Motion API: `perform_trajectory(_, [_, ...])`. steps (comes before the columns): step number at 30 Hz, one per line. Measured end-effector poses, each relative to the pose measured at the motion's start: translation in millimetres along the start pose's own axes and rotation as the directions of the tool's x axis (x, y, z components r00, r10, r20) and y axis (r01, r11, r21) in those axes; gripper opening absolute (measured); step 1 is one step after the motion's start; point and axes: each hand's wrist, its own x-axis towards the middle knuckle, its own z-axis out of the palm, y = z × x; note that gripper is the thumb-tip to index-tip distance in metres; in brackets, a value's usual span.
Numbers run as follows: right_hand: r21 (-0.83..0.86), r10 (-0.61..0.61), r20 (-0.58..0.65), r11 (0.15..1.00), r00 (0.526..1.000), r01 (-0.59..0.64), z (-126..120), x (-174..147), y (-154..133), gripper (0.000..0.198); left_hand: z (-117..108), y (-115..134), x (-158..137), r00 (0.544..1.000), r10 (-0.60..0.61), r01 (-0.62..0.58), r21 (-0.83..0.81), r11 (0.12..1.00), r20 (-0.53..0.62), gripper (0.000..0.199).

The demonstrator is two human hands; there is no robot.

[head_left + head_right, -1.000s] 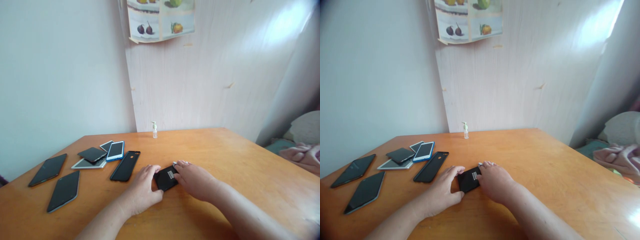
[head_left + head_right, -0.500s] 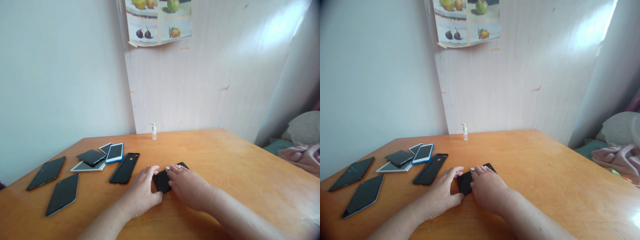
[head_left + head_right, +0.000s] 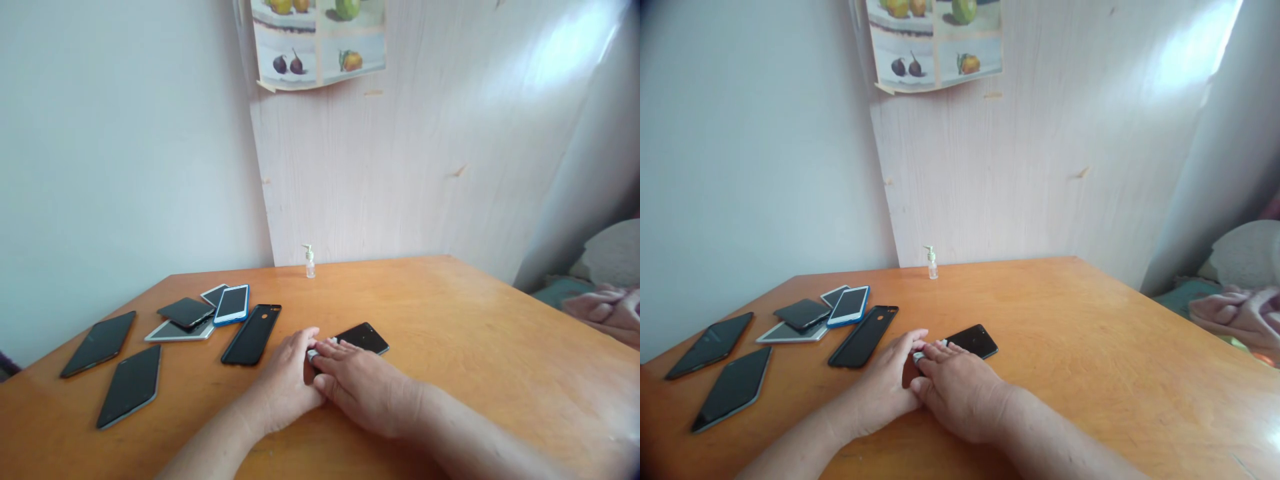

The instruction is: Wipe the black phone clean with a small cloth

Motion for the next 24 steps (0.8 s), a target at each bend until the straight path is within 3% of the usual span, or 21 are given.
perform_trajectory(2, [-0.036,0.005,0.042,0.999,0.999,-0.004,-1.6,0.6,1.7,0.044,0.3,-0.8,-0.3,1.0,-0.009,0.009,-0.002,1.0,-0.001,0.073])
perform_trajectory(7, [-0.257,0.261,0.054,0.936,0.964,-0.239,-7.3,-3.7,32.0,0.039,1.1,-1.6,-0.7,1.0,-0.031,0.03,0.02,0.999,0.005,0.075])
perform_trajectory(10, [-0.262,0.221,0.046,0.944,0.974,-0.202,-3.1,-5.6,20.1,0.039,0.8,-1.4,-0.7,0.999,-0.038,0.038,0.012,0.999,0.01,0.076])
perform_trajectory(15, [-0.227,-0.086,0.071,0.969,0.994,0.1,3.9,-5.8,-4.0,0.036,0.7,-1.9,-0.3,0.999,-0.028,0.028,-0.002,1.0,0.015,0.078])
perform_trajectory(21, [-0.327,0.218,0.049,0.925,0.975,-0.191,-5.7,-8.2,26.8,0.034,0.7,-1.4,0.2,1.0,-0.024,0.024,0.017,1.0,0.001,0.075])
perform_trajectory(24, [-0.308,0.146,0.041,0.943,0.988,-0.126,-0.2,-6.6,14.0,0.037,0.1,-0.2,0.4,1.0,-0.027,0.027,0.009,1.0,0.007,0.075])
